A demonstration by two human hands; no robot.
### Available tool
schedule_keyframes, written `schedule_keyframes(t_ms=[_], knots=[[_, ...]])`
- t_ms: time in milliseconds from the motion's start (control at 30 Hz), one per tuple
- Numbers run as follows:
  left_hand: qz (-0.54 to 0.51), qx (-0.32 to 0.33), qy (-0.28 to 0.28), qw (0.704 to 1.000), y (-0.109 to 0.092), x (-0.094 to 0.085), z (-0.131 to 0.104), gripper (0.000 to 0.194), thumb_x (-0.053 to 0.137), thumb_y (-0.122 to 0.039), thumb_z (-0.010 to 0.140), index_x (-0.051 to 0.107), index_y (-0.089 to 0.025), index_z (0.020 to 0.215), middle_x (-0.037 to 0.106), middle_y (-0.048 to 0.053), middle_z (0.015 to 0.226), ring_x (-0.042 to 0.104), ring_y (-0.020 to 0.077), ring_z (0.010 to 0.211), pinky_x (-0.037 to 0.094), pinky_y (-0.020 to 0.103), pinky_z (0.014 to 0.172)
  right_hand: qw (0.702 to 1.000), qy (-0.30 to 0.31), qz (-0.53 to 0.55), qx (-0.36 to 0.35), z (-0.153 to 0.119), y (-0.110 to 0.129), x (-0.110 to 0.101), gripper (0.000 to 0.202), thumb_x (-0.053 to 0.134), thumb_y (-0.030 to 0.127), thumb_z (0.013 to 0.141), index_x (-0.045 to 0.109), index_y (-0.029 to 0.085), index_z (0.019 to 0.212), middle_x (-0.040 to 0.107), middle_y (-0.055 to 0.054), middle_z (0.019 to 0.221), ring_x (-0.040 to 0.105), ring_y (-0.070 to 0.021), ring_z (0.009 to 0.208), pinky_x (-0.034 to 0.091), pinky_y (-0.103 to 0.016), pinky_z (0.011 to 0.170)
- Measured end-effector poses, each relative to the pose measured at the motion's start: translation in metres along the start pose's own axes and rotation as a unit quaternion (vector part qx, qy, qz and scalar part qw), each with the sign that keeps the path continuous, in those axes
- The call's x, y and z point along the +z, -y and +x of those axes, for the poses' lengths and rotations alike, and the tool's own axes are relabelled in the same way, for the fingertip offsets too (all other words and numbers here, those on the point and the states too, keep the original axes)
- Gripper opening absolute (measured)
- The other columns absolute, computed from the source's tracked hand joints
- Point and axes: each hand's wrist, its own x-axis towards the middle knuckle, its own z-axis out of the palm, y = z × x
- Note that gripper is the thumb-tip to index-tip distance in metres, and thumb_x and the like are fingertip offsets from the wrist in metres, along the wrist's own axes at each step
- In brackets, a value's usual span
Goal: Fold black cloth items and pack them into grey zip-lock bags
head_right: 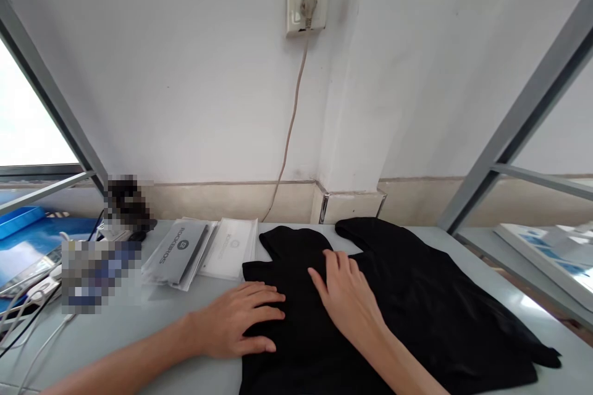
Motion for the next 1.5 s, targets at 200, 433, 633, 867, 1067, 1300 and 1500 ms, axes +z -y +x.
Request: schedule_keyframes(t_ms=[200, 433, 633, 867, 1067, 1300, 1500], knots=[[0.006, -0.003, -0.008, 1.000, -0.002, 0.001, 0.001, 0.052, 0.056, -0.056, 0.102, 0.060, -0.022, 0.141, 0.059, 0.010, 0.150, 0.054, 0.0271, 0.140, 0.038, 0.044, 0.122, 0.993, 0.108, 0.016, 0.035, 0.013, -0.015, -0.011, 0.031, 0.042, 0.047, 0.100, 0.054, 0.022, 0.088, 0.070, -0.018, 0.091, 0.070, -0.0370, 0.087, 0.056, -0.046, 0.073], [-0.002, 0.005, -0.018, 1.000, -0.003, -0.005, 0.000, 0.047, 0.057, -0.053, 0.103, 0.062, -0.022, 0.137, 0.064, 0.010, 0.143, 0.057, 0.0259, 0.136, 0.041, 0.041, 0.119, 0.930, 0.183, 0.319, 0.019, 0.019, -0.023, -0.036, 0.034, 0.037, 0.036, 0.099, 0.042, 0.030, 0.132, 0.072, -0.008, 0.113, 0.073, -0.0248, 0.098, 0.058, -0.032, 0.077], [-0.003, -0.015, -0.070, 0.997, -0.002, -0.012, 0.002, 0.034, 0.053, -0.044, 0.106, 0.068, -0.020, 0.126, 0.070, 0.009, 0.129, 0.063, 0.0237, 0.123, 0.047, 0.038, 0.111, 0.943, 0.126, 0.308, 0.032, 0.011, -0.034, -0.034, 0.057, 0.041, 0.037, 0.097, 0.032, 0.032, 0.153, 0.072, -0.011, 0.120, 0.072, -0.0295, 0.113, 0.058, -0.036, 0.082], [0.049, -0.048, -0.126, 0.990, 0.005, -0.019, 0.000, 0.027, 0.050, -0.036, 0.108, 0.068, -0.022, 0.121, 0.071, 0.008, 0.122, 0.064, 0.0221, 0.117, 0.048, 0.039, 0.107, 0.946, 0.186, 0.262, 0.034, 0.003, -0.042, -0.038, 0.040, 0.041, 0.038, 0.098, 0.059, 0.037, 0.134, 0.078, -0.002, 0.096, 0.073, -0.0233, 0.071, 0.058, -0.033, 0.067], [0.146, -0.159, -0.180, 0.960, 0.020, -0.023, -0.002, 0.030, 0.046, -0.033, 0.108, 0.059, -0.021, 0.133, 0.064, 0.011, 0.134, 0.057, 0.0272, 0.127, 0.046, 0.049, 0.110, 0.921, 0.229, 0.314, 0.023, 0.007, -0.040, -0.043, 0.052, 0.036, 0.048, 0.101, 0.046, 0.036, 0.151, 0.068, -0.007, 0.141, 0.074, -0.0298, 0.111, 0.062, -0.039, 0.086], [0.152, -0.233, -0.143, 0.950, 0.037, -0.013, -0.007, 0.037, 0.046, -0.041, 0.109, 0.051, -0.021, 0.140, 0.061, 0.012, 0.135, 0.054, 0.0298, 0.131, 0.045, 0.052, 0.110, 0.956, 0.173, 0.238, 0.014, 0.012, -0.026, -0.033, 0.072, 0.040, 0.054, 0.100, 0.015, 0.032, 0.164, 0.021, -0.013, 0.173, 0.060, -0.0354, 0.134, 0.051, -0.049, 0.109], [0.151, -0.230, -0.151, 0.950, 0.036, -0.011, -0.007, 0.037, 0.046, -0.043, 0.108, 0.052, -0.022, 0.138, 0.061, 0.012, 0.135, 0.055, 0.0297, 0.130, 0.045, 0.052, 0.109, 0.923, 0.161, 0.350, -0.008, 0.023, -0.033, -0.039, 0.086, 0.051, 0.033, 0.091, 0.009, 0.031, 0.166, 0.026, -0.011, 0.173, 0.054, -0.0308, 0.141, 0.055, -0.041, 0.105]])
